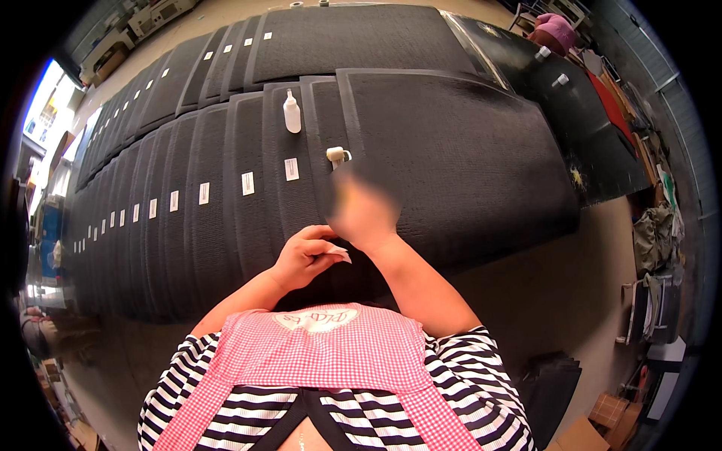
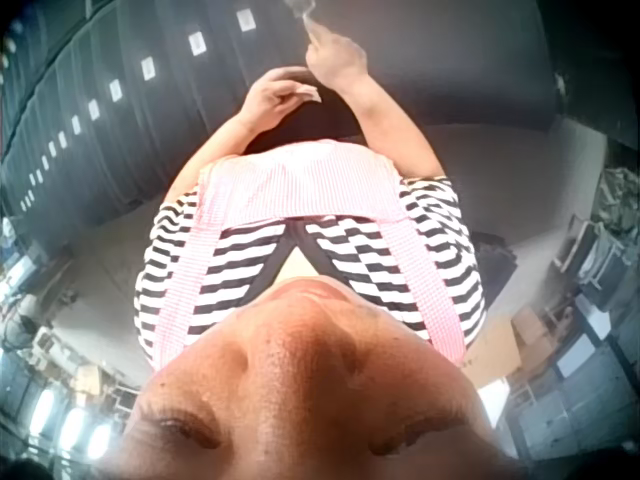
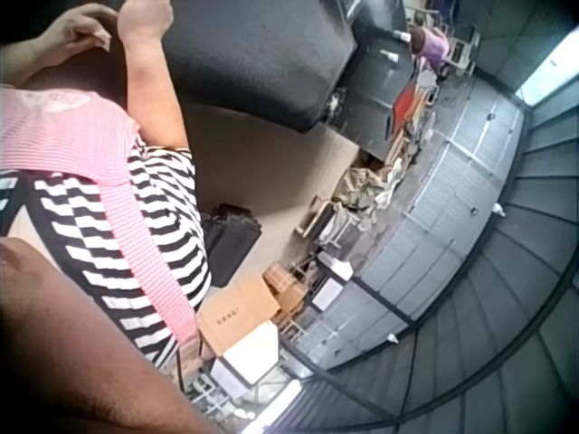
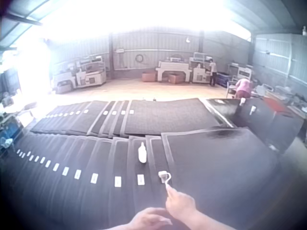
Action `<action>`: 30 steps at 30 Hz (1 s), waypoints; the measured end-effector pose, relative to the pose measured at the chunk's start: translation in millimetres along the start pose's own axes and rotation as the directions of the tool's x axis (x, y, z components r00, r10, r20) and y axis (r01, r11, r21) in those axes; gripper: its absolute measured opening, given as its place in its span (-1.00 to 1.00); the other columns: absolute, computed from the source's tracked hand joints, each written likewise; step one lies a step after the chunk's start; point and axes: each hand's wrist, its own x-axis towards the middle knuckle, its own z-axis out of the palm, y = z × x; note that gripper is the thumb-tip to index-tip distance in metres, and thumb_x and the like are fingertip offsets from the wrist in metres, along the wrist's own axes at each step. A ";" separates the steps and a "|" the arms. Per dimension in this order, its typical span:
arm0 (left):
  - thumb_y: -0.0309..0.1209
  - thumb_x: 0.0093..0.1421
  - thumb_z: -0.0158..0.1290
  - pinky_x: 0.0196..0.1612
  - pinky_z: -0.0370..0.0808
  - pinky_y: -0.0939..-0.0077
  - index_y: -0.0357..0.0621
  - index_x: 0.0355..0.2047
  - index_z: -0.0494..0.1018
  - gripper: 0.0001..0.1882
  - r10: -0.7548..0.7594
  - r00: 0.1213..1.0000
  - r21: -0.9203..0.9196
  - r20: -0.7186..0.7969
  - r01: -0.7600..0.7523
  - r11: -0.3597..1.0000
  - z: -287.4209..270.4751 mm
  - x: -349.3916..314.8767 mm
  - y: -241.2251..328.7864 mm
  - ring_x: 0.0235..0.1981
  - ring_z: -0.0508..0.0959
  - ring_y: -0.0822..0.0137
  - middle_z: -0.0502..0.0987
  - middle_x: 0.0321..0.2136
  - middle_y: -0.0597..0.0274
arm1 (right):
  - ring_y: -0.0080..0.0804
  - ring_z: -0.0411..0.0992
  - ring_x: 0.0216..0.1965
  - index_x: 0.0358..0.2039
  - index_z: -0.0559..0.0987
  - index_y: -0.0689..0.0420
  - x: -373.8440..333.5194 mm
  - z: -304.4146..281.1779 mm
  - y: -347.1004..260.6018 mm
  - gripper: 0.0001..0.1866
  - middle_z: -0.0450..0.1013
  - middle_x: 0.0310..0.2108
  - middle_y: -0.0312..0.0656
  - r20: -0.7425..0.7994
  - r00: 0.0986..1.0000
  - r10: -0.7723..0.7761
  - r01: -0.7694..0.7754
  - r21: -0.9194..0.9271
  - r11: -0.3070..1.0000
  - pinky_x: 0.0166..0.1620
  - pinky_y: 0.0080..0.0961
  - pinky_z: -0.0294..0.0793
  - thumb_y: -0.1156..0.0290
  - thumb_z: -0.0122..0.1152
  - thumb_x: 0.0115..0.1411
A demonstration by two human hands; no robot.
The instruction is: The person applies glue from a small bottle onto a black mat, places a white label over the glue, and presses it down with a small yellow roller. This process is repeated multiple times along the mat.
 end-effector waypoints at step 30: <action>-0.51 0.12 0.25 -0.08 0.53 0.41 -0.19 -0.33 0.62 -0.90 -0.018 1.000 -0.014 0.014 0.018 1.000 -3.0 3.4 4.3 -0.06 0.57 0.17 0.53 0.02 0.07 | 0.06 0.54 -0.20 0.21 0.43 -0.06 -5.3 4.3 25.9 -0.47 0.58 -0.25 0.00 -0.116 0.992 0.047 -0.020 0.225 0.974 -0.08 -0.10 0.51 0.31 0.12 0.18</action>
